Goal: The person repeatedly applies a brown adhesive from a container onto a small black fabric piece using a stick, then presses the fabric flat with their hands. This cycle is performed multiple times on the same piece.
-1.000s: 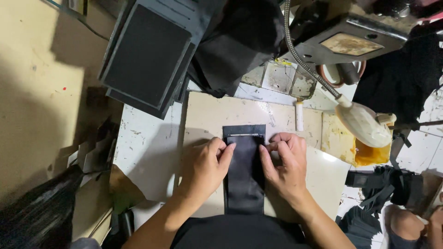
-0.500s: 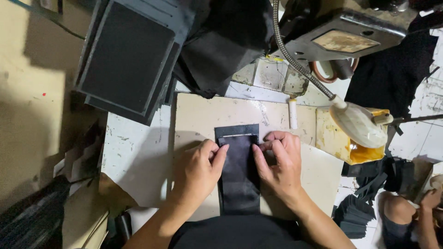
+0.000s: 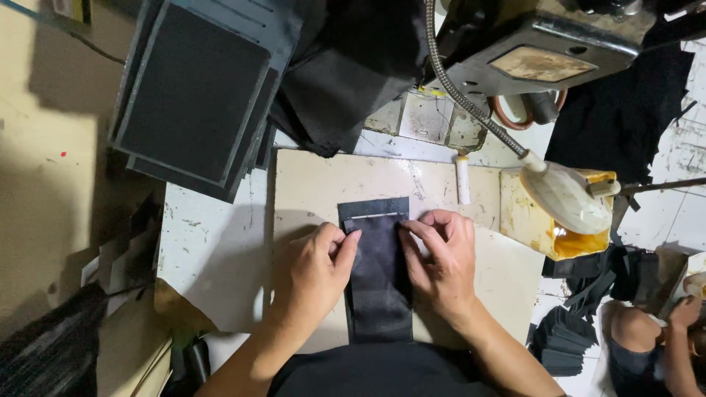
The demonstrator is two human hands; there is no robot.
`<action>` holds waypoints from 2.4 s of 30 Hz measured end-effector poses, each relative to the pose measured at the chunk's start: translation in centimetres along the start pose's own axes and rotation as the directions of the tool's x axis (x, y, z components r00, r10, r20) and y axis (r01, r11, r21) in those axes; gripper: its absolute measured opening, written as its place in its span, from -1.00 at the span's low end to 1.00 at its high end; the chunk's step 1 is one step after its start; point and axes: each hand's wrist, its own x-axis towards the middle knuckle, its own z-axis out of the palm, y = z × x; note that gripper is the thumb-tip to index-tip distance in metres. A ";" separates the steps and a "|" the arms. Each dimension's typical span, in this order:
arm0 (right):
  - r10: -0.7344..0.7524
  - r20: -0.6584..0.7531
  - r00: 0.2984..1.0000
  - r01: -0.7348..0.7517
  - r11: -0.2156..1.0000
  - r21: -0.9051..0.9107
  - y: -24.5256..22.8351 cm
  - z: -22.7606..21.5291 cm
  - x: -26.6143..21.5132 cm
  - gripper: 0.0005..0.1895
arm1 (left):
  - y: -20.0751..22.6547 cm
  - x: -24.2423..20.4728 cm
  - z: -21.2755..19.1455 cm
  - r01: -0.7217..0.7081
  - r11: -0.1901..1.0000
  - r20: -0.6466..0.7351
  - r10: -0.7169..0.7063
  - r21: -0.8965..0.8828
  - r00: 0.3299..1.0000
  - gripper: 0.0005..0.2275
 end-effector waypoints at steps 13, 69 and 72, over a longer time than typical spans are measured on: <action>0.069 -0.017 0.997 -0.066 0.987 0.147 -0.4 -2.0 0.4 -0.68 | 0.2 -0.8 -0.7 0.020 0.990 -0.008 -0.019 0.140 1.000 -0.71; -0.154 0.179 0.972 0.185 0.966 -0.178 -3.8 1.9 -3.1 0.14 | -3.1 -1.1 -0.4 -0.452 0.824 0.037 0.469 0.343 0.882 -0.67; -0.089 0.046 0.995 0.094 0.988 -0.122 -0.7 0.3 -0.1 0.01 | 0.0 -2.7 -0.1 -0.489 0.770 -0.006 0.538 0.410 0.843 -0.62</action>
